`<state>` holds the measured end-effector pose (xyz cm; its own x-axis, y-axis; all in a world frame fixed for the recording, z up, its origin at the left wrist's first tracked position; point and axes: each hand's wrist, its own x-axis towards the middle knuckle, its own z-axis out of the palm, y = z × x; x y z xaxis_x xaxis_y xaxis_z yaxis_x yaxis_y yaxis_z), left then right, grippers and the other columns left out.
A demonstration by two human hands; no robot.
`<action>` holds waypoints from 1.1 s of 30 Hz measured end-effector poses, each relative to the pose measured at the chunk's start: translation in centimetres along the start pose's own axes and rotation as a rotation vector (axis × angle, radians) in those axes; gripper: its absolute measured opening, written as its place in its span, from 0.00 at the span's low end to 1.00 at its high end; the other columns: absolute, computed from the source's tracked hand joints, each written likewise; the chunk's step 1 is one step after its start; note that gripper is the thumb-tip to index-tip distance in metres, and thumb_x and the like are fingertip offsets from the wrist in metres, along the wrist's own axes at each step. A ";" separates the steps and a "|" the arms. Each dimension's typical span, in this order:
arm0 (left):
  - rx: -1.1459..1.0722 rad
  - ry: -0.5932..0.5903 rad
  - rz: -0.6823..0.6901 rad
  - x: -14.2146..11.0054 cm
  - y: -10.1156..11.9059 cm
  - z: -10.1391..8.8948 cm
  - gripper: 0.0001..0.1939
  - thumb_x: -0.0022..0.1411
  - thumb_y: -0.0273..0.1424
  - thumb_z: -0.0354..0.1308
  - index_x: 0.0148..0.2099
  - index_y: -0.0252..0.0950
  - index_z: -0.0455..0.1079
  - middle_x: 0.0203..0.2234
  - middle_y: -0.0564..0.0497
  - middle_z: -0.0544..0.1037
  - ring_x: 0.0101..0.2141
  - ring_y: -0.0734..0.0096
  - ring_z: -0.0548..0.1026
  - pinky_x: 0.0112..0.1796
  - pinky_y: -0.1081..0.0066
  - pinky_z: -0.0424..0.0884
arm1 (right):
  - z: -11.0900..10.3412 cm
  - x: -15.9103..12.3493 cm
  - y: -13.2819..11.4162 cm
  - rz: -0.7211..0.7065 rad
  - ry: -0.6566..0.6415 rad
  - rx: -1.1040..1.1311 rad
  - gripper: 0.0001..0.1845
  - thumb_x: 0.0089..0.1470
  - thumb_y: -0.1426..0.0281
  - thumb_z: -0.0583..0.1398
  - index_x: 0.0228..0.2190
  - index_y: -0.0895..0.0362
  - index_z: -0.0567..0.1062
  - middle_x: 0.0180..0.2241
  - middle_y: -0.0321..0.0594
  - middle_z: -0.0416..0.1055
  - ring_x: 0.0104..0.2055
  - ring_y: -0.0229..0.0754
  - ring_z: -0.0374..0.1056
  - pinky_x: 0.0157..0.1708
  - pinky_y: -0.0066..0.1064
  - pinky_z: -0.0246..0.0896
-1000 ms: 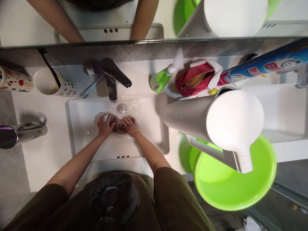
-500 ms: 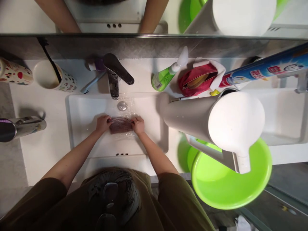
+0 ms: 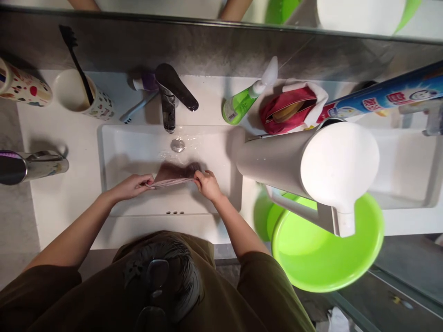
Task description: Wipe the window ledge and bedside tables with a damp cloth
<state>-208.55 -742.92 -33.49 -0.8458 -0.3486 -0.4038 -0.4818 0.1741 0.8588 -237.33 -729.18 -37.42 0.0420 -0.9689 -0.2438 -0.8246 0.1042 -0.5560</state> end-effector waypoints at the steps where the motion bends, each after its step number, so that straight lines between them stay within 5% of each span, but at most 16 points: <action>1: -0.007 -0.001 -0.014 -0.5 0.4 -0.5 0.09 0.62 0.37 0.50 0.32 0.37 0.60 0.21 0.58 0.63 0.23 0.77 0.60 0.28 0.76 0.56 | -1.0 -0.1 -0.5 -0.017 -0.043 0.019 0.06 0.59 0.70 0.57 0.35 0.56 0.74 0.31 0.40 0.76 0.31 0.41 0.69 0.44 0.35 0.60; 7: 0.012 0.033 -0.166 -2.3 1.5 -2.9 0.09 0.58 0.39 0.53 0.32 0.40 0.65 0.22 0.55 0.70 0.24 0.74 0.66 0.28 0.74 0.59 | -7.6 -0.3 -4.0 -0.027 -0.239 0.232 0.04 0.58 0.67 0.59 0.32 0.54 0.72 0.31 0.36 0.72 0.29 0.37 0.64 0.32 0.26 0.57; 10: 0.056 0.198 -0.225 -2.9 1.4 -3.1 0.08 0.57 0.39 0.52 0.33 0.40 0.66 0.22 0.55 0.70 0.24 0.73 0.66 0.28 0.74 0.58 | -8.9 -0.4 -5.3 -0.008 -0.207 0.217 0.04 0.58 0.68 0.58 0.31 0.54 0.72 0.31 0.37 0.72 0.29 0.37 0.63 0.32 0.26 0.57; 12: 0.056 0.159 -0.213 -3.1 1.0 -2.8 0.09 0.57 0.40 0.53 0.33 0.40 0.66 0.21 0.56 0.69 0.24 0.73 0.65 0.28 0.75 0.58 | -8.7 -0.6 -5.3 -0.031 -0.251 0.219 0.03 0.57 0.69 0.58 0.31 0.54 0.72 0.29 0.35 0.70 0.28 0.36 0.62 0.31 0.26 0.56; 16: 0.059 -0.017 -0.210 -1.9 -1.3 -1.3 0.10 0.57 0.41 0.57 0.35 0.40 0.68 0.21 0.55 0.71 0.24 0.70 0.68 0.28 0.73 0.62 | -6.1 0.0 -3.2 0.004 -0.409 0.243 0.02 0.54 0.71 0.59 0.33 0.54 0.73 0.25 0.31 0.70 0.26 0.36 0.63 0.30 0.25 0.57; 20: 0.250 0.291 -0.330 2.2 -4.6 2.5 0.17 0.60 0.31 0.55 0.51 0.34 0.70 0.45 0.41 0.78 0.43 0.56 0.75 0.46 0.61 0.68 | 0.0 2.1 -1.7 0.348 -0.189 -0.006 0.18 0.54 0.74 0.57 0.47 0.60 0.73 0.43 0.50 0.76 0.46 0.50 0.68 0.46 0.38 0.61; 22: 0.376 0.369 -0.306 4.4 -5.9 5.3 0.23 0.60 0.30 0.56 0.58 0.35 0.67 0.60 0.38 0.67 0.59 0.46 0.64 0.58 0.49 0.57 | 4.1 3.0 -2.1 0.485 -0.102 -0.139 0.29 0.57 0.71 0.55 0.59 0.62 0.64 0.60 0.60 0.63 0.61 0.60 0.58 0.55 0.53 0.53; 24: 0.445 0.331 -0.237 6.1 -6.9 8.1 0.25 0.61 0.32 0.57 0.61 0.40 0.66 0.66 0.42 0.58 0.66 0.41 0.49 0.62 0.41 0.43 | 7.8 3.4 -2.7 0.532 -0.112 -0.236 0.33 0.61 0.65 0.52 0.65 0.60 0.55 0.68 0.58 0.48 0.68 0.64 0.44 0.59 0.64 0.43; 28: 0.477 0.243 -0.162 7.6 -8.3 10.6 0.23 0.63 0.33 0.54 0.60 0.43 0.67 0.65 0.44 0.62 0.68 0.47 0.46 0.63 0.39 0.34 | 11.3 4.3 -2.1 0.206 -0.225 -0.290 0.29 0.65 0.62 0.49 0.65 0.54 0.56 0.69 0.48 0.48 0.70 0.55 0.41 0.64 0.59 0.31; 33: 0.406 0.440 -0.245 7.4 -8.2 9.4 0.24 0.61 0.28 0.54 0.59 0.43 0.68 0.66 0.45 0.59 0.68 0.49 0.45 0.63 0.38 0.34 | 9.3 5.8 1.3 0.123 -0.164 -0.294 0.27 0.64 0.62 0.53 0.62 0.54 0.62 0.65 0.50 0.56 0.67 0.58 0.48 0.63 0.55 0.38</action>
<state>-213.00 -738.25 -46.47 -0.5687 -0.7524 -0.3324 -0.7705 0.3458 0.5355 -232.88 -732.61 -46.96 0.0025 -0.9017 -0.4323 -0.9552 0.1258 -0.2679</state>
